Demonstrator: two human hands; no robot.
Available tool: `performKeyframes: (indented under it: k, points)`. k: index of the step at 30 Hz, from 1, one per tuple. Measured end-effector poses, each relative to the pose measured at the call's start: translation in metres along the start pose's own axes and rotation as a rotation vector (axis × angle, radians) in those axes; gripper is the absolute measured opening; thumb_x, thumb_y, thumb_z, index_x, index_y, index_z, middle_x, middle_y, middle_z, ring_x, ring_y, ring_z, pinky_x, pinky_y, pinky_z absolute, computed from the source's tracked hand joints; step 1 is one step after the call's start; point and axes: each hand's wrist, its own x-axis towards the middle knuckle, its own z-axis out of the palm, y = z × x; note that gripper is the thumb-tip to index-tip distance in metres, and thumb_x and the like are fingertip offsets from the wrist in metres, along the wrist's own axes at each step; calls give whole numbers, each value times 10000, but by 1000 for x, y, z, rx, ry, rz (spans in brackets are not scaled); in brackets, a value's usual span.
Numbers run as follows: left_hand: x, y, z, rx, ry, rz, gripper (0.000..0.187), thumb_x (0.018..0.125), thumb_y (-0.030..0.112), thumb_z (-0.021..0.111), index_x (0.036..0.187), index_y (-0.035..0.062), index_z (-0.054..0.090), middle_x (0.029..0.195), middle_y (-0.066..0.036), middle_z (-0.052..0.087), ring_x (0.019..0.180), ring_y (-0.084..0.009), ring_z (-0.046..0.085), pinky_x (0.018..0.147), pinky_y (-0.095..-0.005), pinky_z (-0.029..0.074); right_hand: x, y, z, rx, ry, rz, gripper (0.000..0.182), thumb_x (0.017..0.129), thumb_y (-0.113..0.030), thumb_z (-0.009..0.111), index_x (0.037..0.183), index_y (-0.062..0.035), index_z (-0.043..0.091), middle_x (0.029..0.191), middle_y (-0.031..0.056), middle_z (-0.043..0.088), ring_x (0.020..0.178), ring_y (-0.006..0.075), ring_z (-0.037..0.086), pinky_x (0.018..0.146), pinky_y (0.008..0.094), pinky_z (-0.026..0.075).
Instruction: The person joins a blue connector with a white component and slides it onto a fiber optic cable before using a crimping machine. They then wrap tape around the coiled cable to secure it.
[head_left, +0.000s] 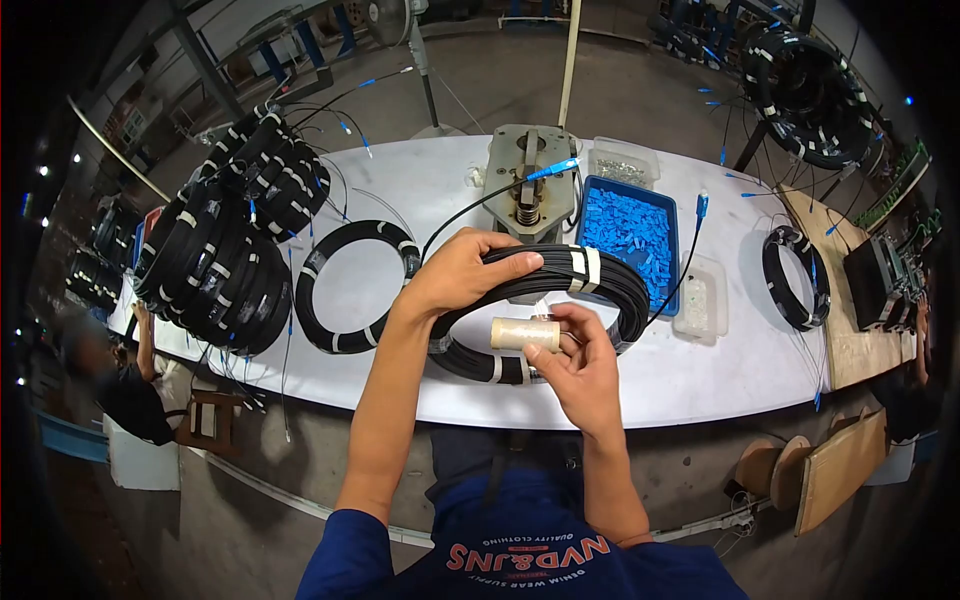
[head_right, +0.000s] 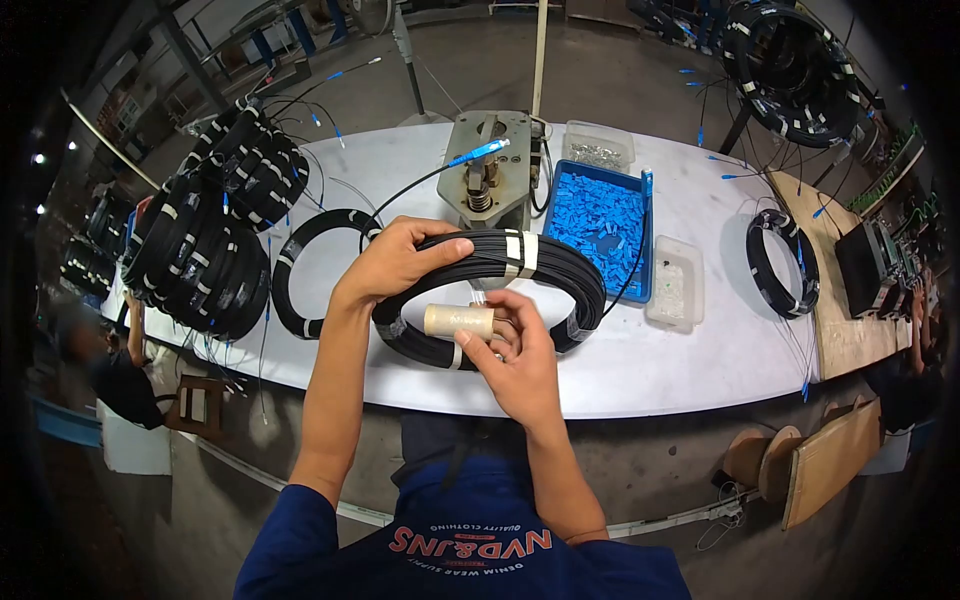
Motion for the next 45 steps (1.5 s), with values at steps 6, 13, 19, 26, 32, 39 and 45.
performKeyframes:
  k: [6, 13, 19, 26, 32, 39, 45]
  points:
    - [0, -6, 3, 22, 26, 79, 364, 912, 310, 713, 981, -47, 724, 775, -65, 703, 687, -89, 583, 646, -265, 484, 9, -48, -20, -989, -285, -324, 402, 854, -169, 713, 1201, -10, 587, 1024, 199, 611, 843, 362, 633, 678, 408, 524]
    - [-9, 1, 6, -20, 1, 63, 385, 892, 325, 730, 1003, -44, 723, 808, -86, 709, 711, -112, 593, 675, -286, 492, 10, -98, -6, -1210, -306, -715, 378, 824, -202, 735, 1143, -54, 594, 1119, 136, 589, 930, 353, 611, 786, 429, 501]
    - [-27, 18, 17, 277, 68, 123, 377, 934, 331, 615, 1108, 7, 698, 899, -165, 710, 865, -278, 672, 821, -367, 492, 68, -85, -22, -750, -237, -549, 345, 855, -121, 720, 1139, 20, 584, 1006, 154, 670, 861, 258, 655, 767, 330, 516]
    - [-31, -3, 15, 101, 142, 129, 648, 878, 459, 636, 1309, -10, 515, 1120, -195, 675, 1090, -327, 620, 969, -377, 442, 101, -72, -25, -549, -299, -114, 348, 845, -66, 749, 1147, 0, 590, 1044, 60, 656, 910, 133, 635, 808, 289, 524]
    - [-28, -2, 18, 238, 248, 159, 1317, 460, 518, 938, 1495, 59, 264, 1078, -253, 685, 1057, -361, 666, 987, -393, 477, 118, -62, -32, -673, -278, -86, 331, 802, -164, 796, 1051, -1, 651, 954, 83, 676, 816, 143, 623, 717, 275, 499]
    - [-17, -8, 18, 281, 169, 243, 1073, 523, 436, 899, 1441, 159, 417, 1074, -186, 699, 1029, -342, 674, 950, -399, 493, 116, -75, -29, -786, -308, 15, 346, 814, -286, 778, 985, 0, 685, 894, 101, 686, 793, 152, 621, 706, 297, 496]
    - [-17, -2, 19, 292, 158, 205, 925, 573, 401, 868, 1392, 209, 482, 1052, -169, 701, 1006, -347, 675, 940, -402, 490, 118, -65, -41, -701, -310, -31, 310, 882, -262, 714, 1014, 16, 677, 895, 91, 693, 805, 163, 632, 720, 310, 504]
